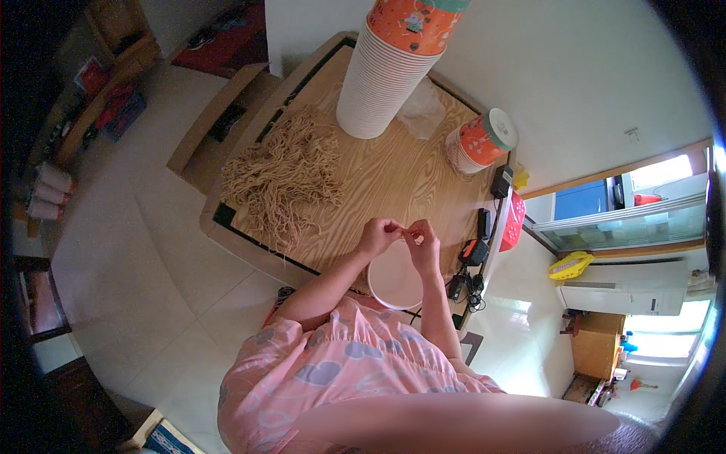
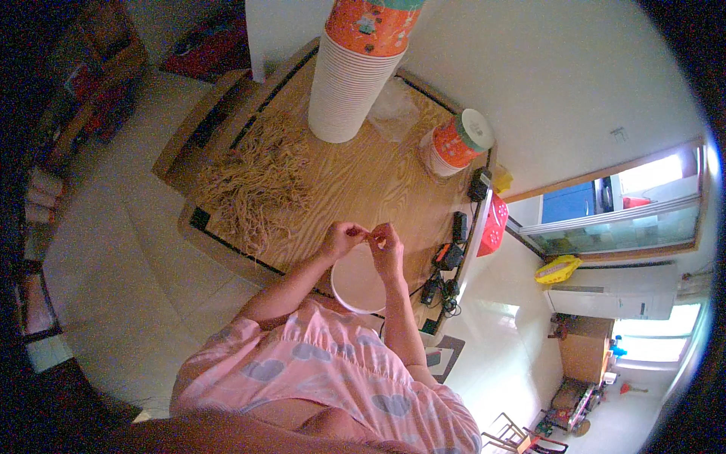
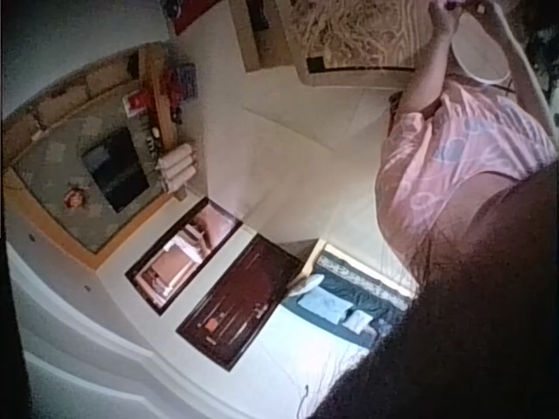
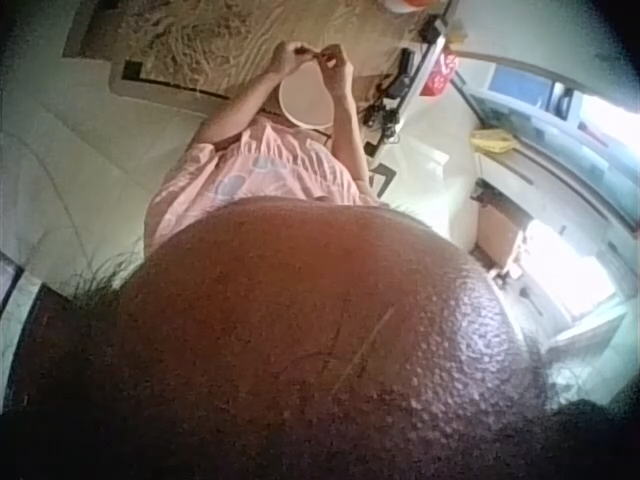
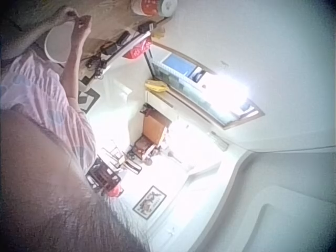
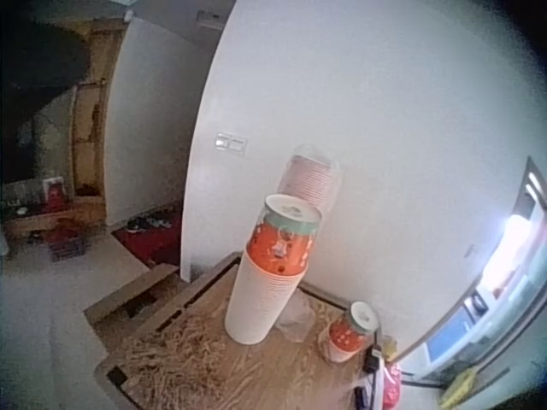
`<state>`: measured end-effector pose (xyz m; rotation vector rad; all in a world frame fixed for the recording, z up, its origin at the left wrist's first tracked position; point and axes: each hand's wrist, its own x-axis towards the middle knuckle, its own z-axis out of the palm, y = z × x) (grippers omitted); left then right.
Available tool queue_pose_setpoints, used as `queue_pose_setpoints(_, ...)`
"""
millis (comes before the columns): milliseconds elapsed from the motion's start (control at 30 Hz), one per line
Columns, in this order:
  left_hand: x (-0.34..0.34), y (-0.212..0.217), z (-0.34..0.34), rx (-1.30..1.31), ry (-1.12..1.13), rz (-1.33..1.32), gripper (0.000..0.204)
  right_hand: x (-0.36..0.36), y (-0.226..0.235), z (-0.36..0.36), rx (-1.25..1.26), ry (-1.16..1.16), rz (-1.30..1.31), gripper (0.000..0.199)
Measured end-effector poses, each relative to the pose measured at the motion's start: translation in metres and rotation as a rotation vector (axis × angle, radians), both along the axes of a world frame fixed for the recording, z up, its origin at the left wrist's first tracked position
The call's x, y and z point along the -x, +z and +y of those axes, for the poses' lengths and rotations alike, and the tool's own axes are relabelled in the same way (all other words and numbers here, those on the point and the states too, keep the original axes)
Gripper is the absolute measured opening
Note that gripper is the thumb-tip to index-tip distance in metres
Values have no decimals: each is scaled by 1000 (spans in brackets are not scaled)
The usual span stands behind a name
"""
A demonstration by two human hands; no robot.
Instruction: Putting shredded paper and small items into decorative paper cups.
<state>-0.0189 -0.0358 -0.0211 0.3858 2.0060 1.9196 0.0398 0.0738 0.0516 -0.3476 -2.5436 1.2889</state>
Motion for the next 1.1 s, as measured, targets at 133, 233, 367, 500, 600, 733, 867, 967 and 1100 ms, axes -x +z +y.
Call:
queue_pose_setpoints(133, -1, -1, 1, -43, 18, 36, 9, 0, 0, -2, -5, -18, -16, 14)
queue_pose_setpoints(233, -1, 4, 1, -38, 32, 44, 7, -1, -2, -1, 7, -50, -32, 14)
queue_pose_setpoints(367, -1, 4, 0, -68, -3, -3, 12, -2, -3, 0, 38, -52, -6, 14)
queue_pose_setpoints(500, -1, 2, 2, -82, -25, -42, 18, -4, -6, 3, 55, -62, 26, 12)
queue_pose_setpoints(600, 0, -8, 4, -123, 40, -15, 20, -3, -4, 0, 71, -64, 18, 11)
queue_pose_setpoints(733, 1, -7, 3, -176, 30, -65, 22, -2, -2, -1, 42, -54, 19, 11)
queue_pose_setpoints(867, -1, 5, 2, -162, 4, -39, 23, -4, -4, 2, 17, -75, -7, 11)
queue_pose_setpoints(967, 2, -4, 2, -208, -10, -52, 24, -3, -2, 0, 28, -59, 2, 12)
queue_pose_setpoints(1100, 4, -17, 3, -446, -59, -286, 28, -2, 0, -3, 55, -35, 29, 12)
